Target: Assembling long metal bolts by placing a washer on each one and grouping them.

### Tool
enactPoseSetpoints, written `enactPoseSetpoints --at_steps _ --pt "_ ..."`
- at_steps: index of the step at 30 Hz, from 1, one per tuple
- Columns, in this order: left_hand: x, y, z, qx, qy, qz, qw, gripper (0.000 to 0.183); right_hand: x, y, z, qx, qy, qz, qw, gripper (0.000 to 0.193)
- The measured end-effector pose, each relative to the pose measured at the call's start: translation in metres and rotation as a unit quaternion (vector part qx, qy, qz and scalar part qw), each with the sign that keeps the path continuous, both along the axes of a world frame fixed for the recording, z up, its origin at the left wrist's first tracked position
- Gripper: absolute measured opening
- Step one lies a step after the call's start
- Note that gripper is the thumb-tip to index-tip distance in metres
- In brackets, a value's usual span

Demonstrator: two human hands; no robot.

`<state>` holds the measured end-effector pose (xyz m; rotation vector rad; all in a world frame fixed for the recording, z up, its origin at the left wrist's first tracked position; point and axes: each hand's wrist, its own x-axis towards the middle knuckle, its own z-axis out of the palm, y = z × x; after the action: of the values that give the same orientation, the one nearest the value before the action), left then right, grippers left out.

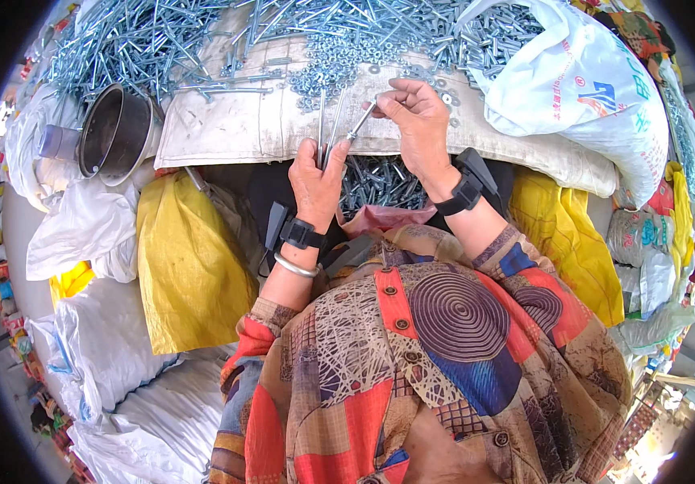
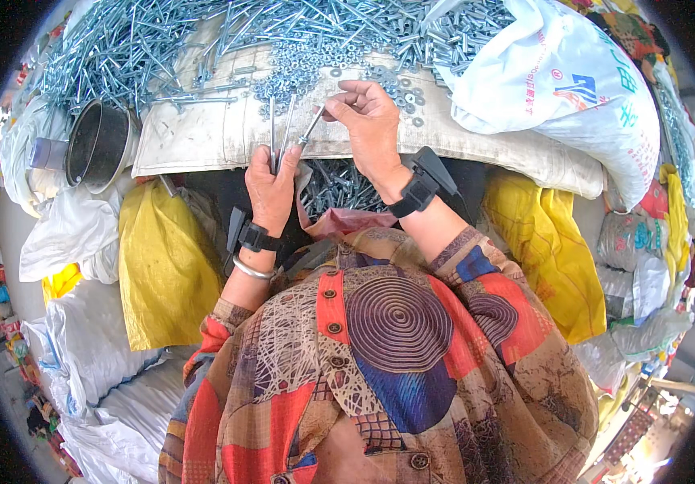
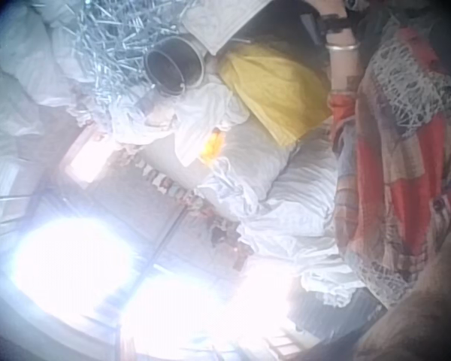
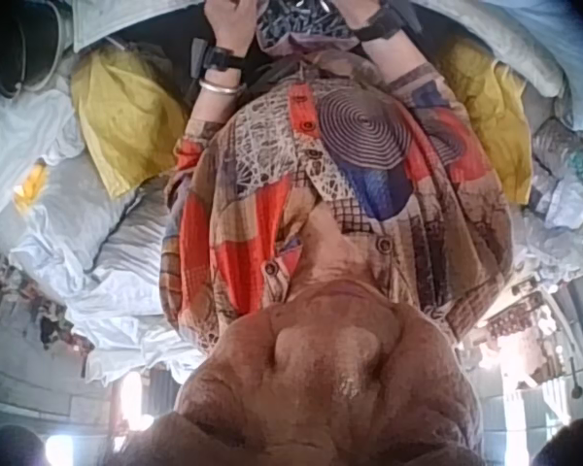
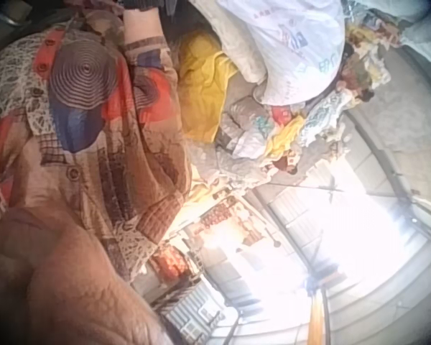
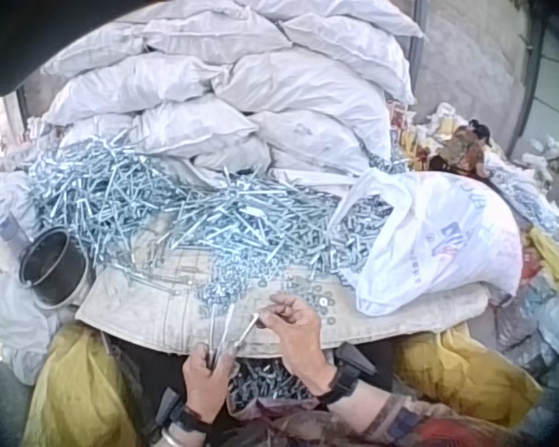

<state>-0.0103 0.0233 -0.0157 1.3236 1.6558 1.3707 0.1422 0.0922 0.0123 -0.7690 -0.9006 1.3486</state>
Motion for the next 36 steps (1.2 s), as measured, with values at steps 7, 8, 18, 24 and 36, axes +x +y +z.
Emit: enactPoseSetpoints --at_steps 7,8,18,24,36 --pt "0.005 0.004 0.009 0.001 -0.01 -0.02 1.0 0.037 -0.006 -0.013 -0.015 -0.087 -0.047 0.105 0.99 0.012" --pt "0.007 0.006 0.009 -0.005 -0.039 -0.023 0.999 0.037 -0.006 -0.014 -0.018 -0.092 -0.038 0.116 0.988 0.012" --pt "-0.028 0.047 0.01 0.035 -0.18 -0.001 0.983 0.023 0.008 0.026 0.039 0.177 -0.305 0.027 0.935 0.015" --pt "-0.011 0.063 0.067 0.048 -0.128 -0.137 0.981 0.018 0.007 0.019 0.023 0.192 -0.4 0.062 0.894 0.015" --pt "-0.01 0.078 0.07 0.099 0.066 -0.149 0.982 0.021 -0.005 0.029 0.004 0.233 -0.444 0.032 0.865 0.022"
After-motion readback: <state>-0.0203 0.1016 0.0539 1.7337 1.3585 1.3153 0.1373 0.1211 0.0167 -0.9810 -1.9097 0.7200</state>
